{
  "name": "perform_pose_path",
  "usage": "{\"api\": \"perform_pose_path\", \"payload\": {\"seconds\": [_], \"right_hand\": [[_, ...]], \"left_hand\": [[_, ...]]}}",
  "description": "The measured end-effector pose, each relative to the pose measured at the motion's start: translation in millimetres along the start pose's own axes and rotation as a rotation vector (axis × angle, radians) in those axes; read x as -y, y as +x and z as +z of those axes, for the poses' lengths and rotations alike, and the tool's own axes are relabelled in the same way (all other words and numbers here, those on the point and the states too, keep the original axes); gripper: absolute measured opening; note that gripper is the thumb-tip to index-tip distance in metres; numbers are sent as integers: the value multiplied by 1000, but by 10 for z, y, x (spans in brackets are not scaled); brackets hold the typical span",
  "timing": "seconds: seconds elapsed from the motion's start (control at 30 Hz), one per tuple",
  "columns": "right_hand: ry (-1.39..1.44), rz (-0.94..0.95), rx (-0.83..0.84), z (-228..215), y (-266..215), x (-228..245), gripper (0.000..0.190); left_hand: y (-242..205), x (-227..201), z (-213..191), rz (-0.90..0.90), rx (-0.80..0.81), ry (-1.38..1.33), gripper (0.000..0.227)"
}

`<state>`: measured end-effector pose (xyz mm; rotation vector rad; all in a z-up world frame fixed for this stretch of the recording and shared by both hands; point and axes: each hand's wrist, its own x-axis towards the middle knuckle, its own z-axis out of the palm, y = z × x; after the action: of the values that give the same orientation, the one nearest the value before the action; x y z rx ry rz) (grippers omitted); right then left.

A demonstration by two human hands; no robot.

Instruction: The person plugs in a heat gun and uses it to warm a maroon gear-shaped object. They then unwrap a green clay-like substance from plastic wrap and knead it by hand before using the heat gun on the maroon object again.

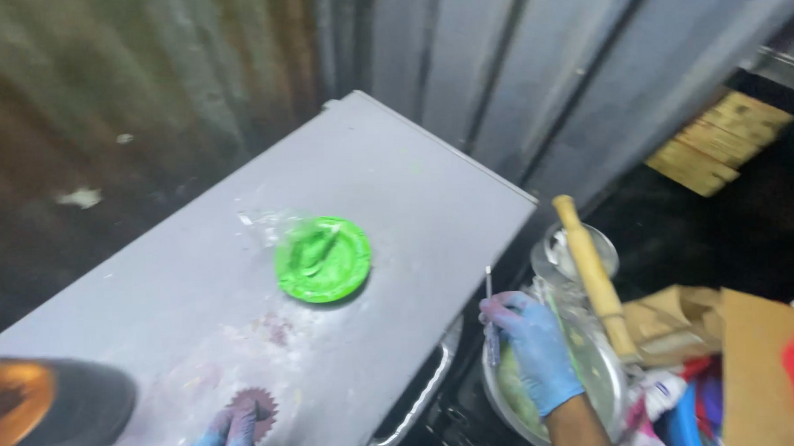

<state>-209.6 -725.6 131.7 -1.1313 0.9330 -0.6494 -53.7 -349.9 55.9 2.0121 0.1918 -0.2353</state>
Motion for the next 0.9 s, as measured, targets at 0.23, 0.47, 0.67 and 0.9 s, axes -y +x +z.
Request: {"api": "perform_pose_path", "payload": {"seconds": [0.23, 0.47, 0.67, 0.9], "right_hand": [[-428, -28, -397, -1218, -659, 180, 19], [-977, -165, -659, -2330, -1257, -728, 17], [-1082, -552, -627, -2203, -1696, -1325, 20], [-880, 260, -819, -2857, -1533, -1475, 20]], "left_hand": [[-526, -897, 911, 0, 365, -184, 25], [-874, -1022, 1427, -66, 587, -275, 22], [-1276, -1280, 1473, -162, 629, -142, 23], [-1224, -1164, 1390, -90, 650, -75, 27]]}}
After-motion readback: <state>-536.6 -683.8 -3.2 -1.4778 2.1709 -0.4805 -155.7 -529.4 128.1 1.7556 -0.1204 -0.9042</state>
